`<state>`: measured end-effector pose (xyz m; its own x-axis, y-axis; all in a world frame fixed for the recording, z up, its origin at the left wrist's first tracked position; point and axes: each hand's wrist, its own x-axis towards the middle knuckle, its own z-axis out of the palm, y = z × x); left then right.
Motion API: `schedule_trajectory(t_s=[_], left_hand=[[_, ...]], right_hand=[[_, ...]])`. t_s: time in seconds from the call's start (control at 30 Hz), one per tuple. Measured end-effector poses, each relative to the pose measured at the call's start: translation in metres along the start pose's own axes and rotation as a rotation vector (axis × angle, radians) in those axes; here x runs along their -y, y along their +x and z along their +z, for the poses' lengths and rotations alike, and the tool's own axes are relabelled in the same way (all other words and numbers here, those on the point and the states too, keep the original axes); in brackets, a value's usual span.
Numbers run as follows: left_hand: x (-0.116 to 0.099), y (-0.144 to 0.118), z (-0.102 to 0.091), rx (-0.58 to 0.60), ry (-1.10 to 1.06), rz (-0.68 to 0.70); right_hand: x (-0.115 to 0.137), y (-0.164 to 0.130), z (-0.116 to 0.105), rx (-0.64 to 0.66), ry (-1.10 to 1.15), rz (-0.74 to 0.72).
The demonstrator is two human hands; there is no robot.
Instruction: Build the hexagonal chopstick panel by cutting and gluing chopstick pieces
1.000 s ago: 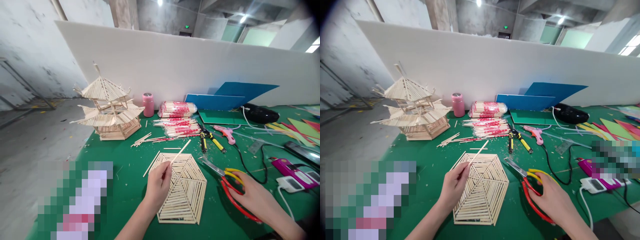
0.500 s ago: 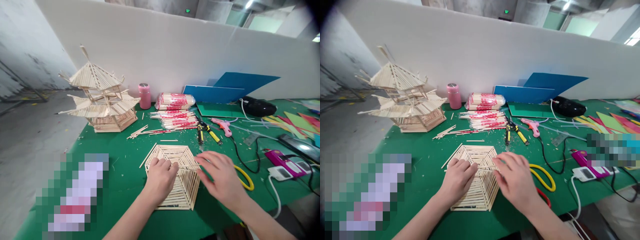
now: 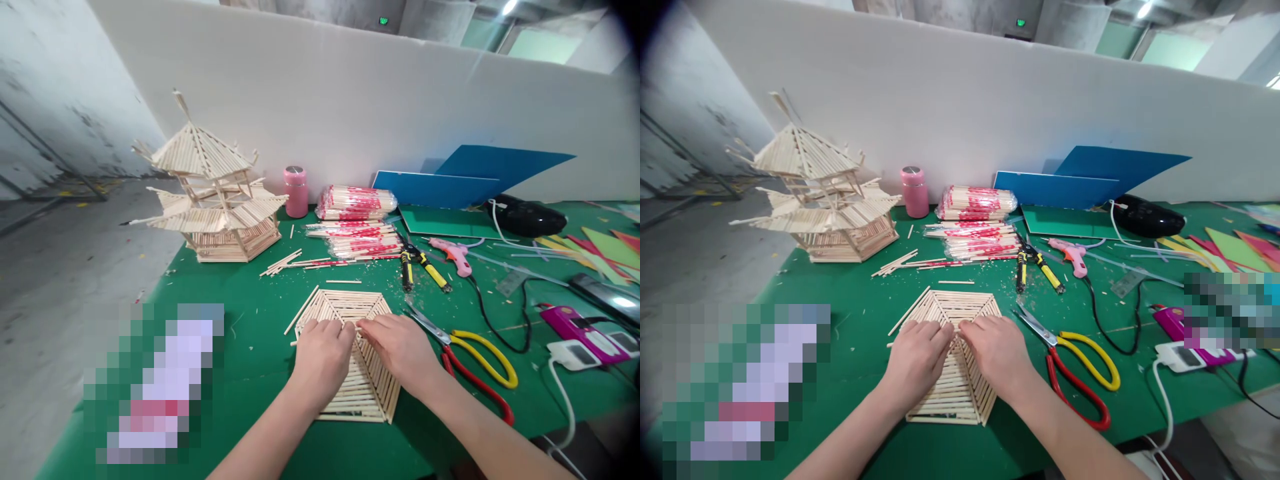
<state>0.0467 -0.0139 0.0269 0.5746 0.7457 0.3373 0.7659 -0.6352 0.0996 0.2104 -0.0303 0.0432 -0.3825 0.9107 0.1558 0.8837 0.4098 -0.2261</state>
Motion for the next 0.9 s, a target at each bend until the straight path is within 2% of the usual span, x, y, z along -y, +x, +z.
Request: schedule_trajectory(t_s=[0.23,0.4,0.5,0.63,0.7,0.8,0.9], left_hand=[[-0.001,0.000,0.000,-0.043,0.026,-0.101],[0.013,0.002,-0.002,-0.084,0.034,-0.181],[0.017,0.003,-0.001,-0.105,0.012,-0.184],[0.013,0.003,0.002,-0.122,-0.015,-0.136],[0.010,0.003,0.003,-0.117,-0.015,-0.117],[0.009,0.002,0.003,-0.096,-0.007,-0.089],[0.009,0.001,0.002,-0.069,0.002,-0.058]], right_hand=[[0.010,0.007,0.004,-0.053,0.077,0.086],[-0.003,0.007,-0.009,0.039,0.250,0.200],[-0.018,0.003,-0.019,0.096,0.575,0.307],[-0.027,-0.003,-0.022,0.162,1.247,0.544],[-0.027,-0.004,-0.022,0.172,1.502,0.627],[-0.027,-0.004,-0.021,0.154,1.711,0.683],[-0.028,-0.002,-0.020,0.132,1.792,0.711]])
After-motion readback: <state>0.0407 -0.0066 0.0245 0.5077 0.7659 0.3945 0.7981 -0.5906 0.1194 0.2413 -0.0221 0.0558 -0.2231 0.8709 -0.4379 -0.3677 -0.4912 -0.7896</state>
